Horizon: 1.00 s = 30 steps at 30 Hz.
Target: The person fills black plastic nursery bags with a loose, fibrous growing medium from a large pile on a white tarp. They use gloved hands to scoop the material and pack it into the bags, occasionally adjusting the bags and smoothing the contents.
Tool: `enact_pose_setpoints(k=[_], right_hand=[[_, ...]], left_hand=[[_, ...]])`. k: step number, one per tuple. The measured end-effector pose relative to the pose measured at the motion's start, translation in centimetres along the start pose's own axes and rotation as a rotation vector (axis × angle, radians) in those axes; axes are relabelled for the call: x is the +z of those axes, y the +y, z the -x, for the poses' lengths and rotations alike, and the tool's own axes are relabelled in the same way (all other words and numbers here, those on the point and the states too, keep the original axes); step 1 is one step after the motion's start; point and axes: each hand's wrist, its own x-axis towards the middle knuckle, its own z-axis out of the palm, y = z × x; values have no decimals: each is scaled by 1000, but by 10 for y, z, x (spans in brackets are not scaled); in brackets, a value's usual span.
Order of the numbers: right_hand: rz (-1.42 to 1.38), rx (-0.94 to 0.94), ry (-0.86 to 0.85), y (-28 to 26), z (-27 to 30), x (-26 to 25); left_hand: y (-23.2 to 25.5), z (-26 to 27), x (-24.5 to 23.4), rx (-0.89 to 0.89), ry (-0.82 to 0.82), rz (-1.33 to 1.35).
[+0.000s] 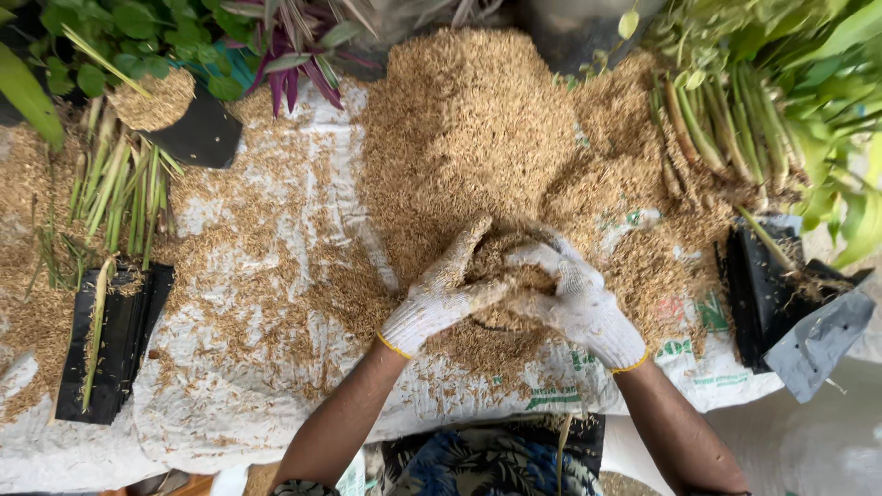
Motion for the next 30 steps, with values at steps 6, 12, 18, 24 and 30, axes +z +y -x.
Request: enact_pose_setpoints(k=[6, 12, 18, 24, 30], right_hand=[[-229, 70, -143, -27, -10, -21], [-35, 118, -144, -7, -24, 0], [-73, -7, -58, 42, -33, 7], [-234, 211, -219, -5, -14, -7], [-156, -31, -111, -8, -33, -15]], left_hand=[[-32, -23, -8, 94, 81, -112], [-43, -29, 8, -4, 165, -203], [-53, -35, -9, 133, 247, -180], [-44, -30, -6, -123, 180, 302], [-26, -38, -4, -42, 138, 180]])
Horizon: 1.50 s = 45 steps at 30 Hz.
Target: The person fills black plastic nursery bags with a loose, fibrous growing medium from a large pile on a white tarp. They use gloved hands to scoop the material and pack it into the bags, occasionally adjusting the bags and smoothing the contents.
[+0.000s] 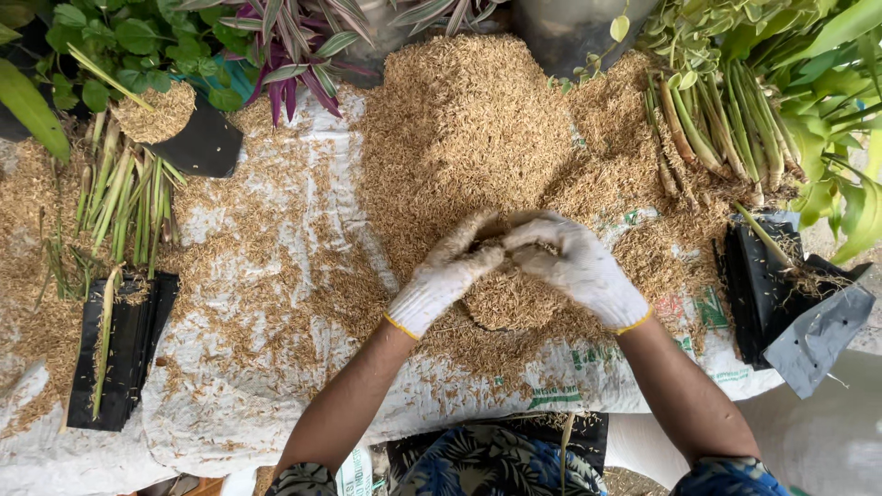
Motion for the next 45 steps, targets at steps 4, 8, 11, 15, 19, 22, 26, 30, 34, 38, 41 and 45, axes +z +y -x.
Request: enact_pose_setpoints(k=[4, 8, 11, 15, 19, 22, 26, 30, 34, 38, 41, 45], right_hand=[[24, 110, -27, -15, -6, 10], [82, 61, 14, -5, -13, 11], [155, 85, 12, 10, -18, 13], [234, -22, 3, 34, -23, 7], [154, -122, 2, 0, -5, 1], [-67, 22, 38, 19, -1, -5], [-56, -1, 39, 9, -7, 4], [150, -80, 29, 32, -22, 8], [134, -37, 33, 40, -26, 12], [134, -104, 33, 41, -26, 7], [3, -143, 42, 30, -5, 5], [27, -159, 90, 49, 12, -12]], left_hand=[[-3, -11, -1, -13, 17, 16], [-17, -14, -5, -56, 64, 54], [-23, -12, -4, -71, 87, 72], [-19, -10, 5, -46, 93, 84], [-13, -13, 5, -7, 89, 90], [-34, -24, -12, 40, 61, -233], [-55, -49, -13, 96, 11, -154], [-61, -62, -25, -143, 93, 633], [-64, -62, -26, -140, 124, 578], [-50, -46, -11, -36, 126, 351], [-42, -27, 1, 96, 140, 48], [-38, 7, -9, 230, 195, -105]])
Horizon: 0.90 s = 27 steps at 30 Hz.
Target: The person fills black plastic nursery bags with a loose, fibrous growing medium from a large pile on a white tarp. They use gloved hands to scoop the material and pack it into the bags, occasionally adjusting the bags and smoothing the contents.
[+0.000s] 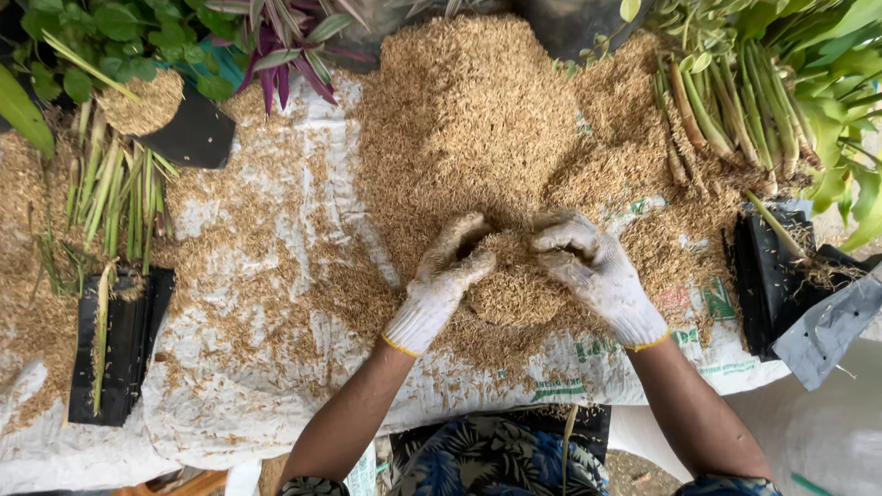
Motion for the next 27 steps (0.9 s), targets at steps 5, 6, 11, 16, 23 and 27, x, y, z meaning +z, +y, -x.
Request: enact_pose_setpoints(k=[5, 6, 11, 16, 23, 27], right_hand=[[-58, 118, 89, 10, 8, 17], [-38, 127, 95, 18, 9, 20], [38, 237, 82, 3, -2, 19], [30, 145, 81, 46, 3, 23], [-496, 342, 62, 11, 16, 19], [-382, 409, 142, -15, 19, 27]], left_hand=[[7, 7, 10, -89, 72, -120], [12, 10, 10, -109, 116, -205], [-8, 2, 0, -89, 81, -220], [2, 6, 6, -59, 105, -361], [-21, 34, 8, 117, 14, 49], [82, 45, 47, -368, 186, 37]])
